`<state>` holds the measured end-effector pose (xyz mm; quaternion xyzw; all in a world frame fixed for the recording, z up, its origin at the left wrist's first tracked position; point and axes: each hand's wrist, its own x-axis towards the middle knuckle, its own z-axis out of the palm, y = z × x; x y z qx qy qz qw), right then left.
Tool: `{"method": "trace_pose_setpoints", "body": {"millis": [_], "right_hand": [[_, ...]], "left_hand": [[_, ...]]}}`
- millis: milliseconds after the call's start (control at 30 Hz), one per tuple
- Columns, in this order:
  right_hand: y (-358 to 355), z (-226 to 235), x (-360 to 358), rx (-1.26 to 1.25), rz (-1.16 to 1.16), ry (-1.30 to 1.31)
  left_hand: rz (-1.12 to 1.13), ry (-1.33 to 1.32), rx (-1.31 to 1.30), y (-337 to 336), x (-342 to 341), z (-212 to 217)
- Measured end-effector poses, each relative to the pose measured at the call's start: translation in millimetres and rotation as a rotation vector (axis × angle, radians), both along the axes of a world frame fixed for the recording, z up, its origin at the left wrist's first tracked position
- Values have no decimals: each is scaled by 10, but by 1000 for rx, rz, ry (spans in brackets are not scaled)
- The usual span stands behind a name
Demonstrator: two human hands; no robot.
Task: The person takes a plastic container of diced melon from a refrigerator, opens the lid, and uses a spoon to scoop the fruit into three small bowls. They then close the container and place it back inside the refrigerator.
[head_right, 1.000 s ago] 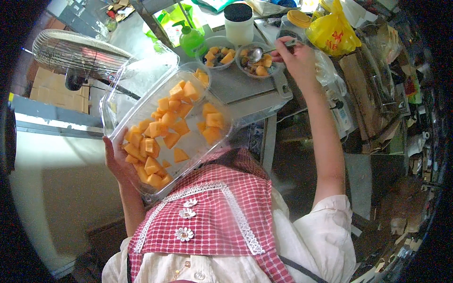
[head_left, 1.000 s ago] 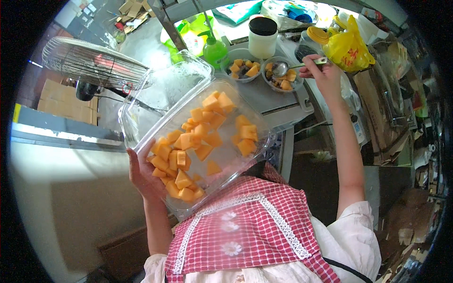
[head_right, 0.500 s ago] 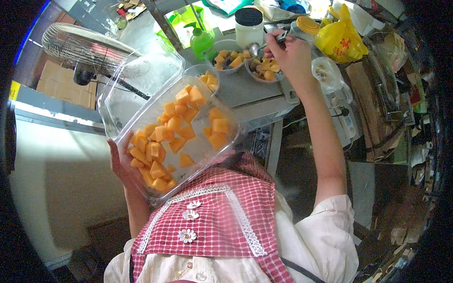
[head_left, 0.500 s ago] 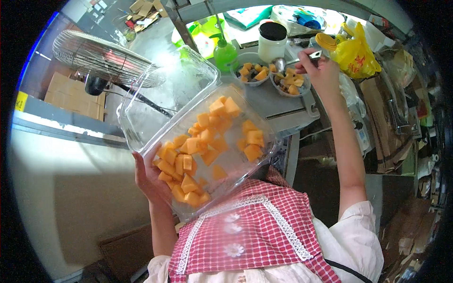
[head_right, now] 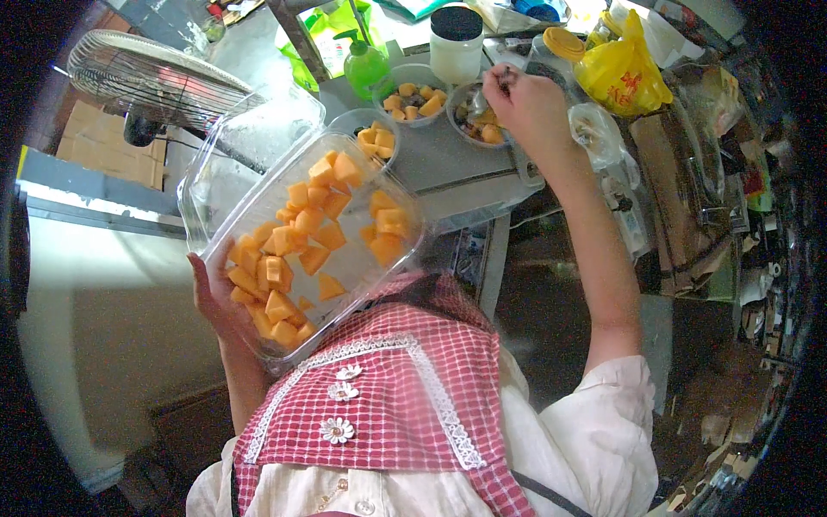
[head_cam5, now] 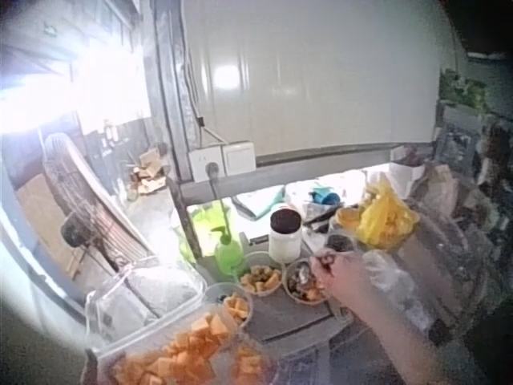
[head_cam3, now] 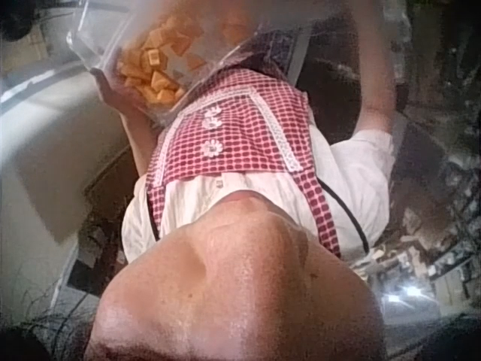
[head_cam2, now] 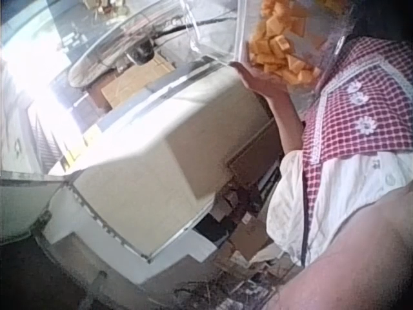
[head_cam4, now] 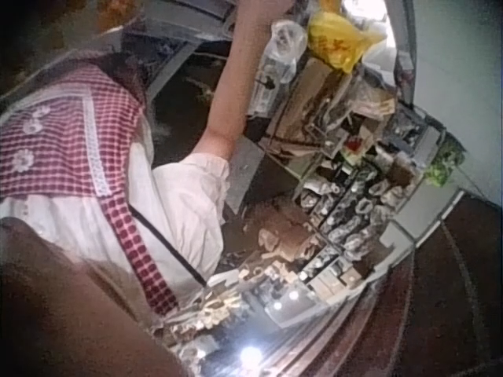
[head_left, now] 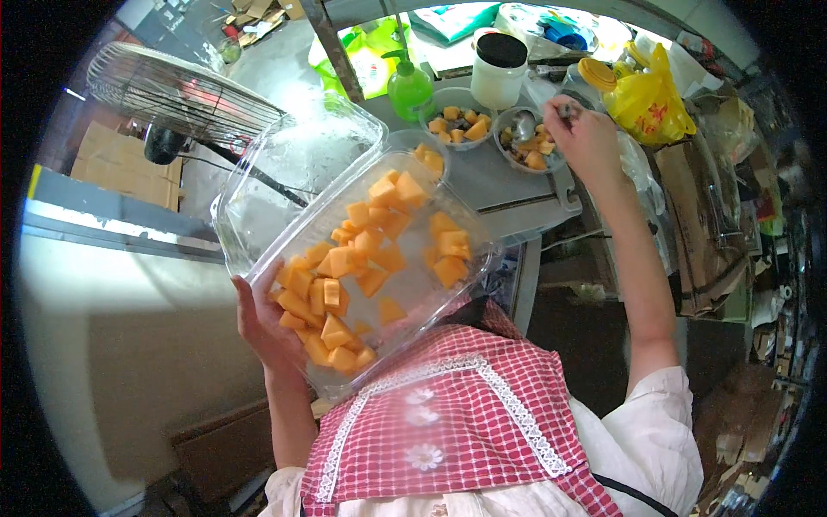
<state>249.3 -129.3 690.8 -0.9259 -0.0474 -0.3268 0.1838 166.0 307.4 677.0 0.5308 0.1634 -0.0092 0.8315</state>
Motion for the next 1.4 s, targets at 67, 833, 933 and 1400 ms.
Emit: {"method": "trace_pose_setpoints", "body": {"millis": [67,833,933,1400], "right_hand": [[45,16,119,-167,-13,131],[-536,157,213,583,-33,351],[-547,71,-18,782,35,280],[-283,-446,-562,718,170,119]], "left_hand": [[-14,4,-15,-3,9,-4],[-10,7,21,71,27,-91],[31,15,77,55,6,-64],[-9,-17,104,-57,-5,41]]}}
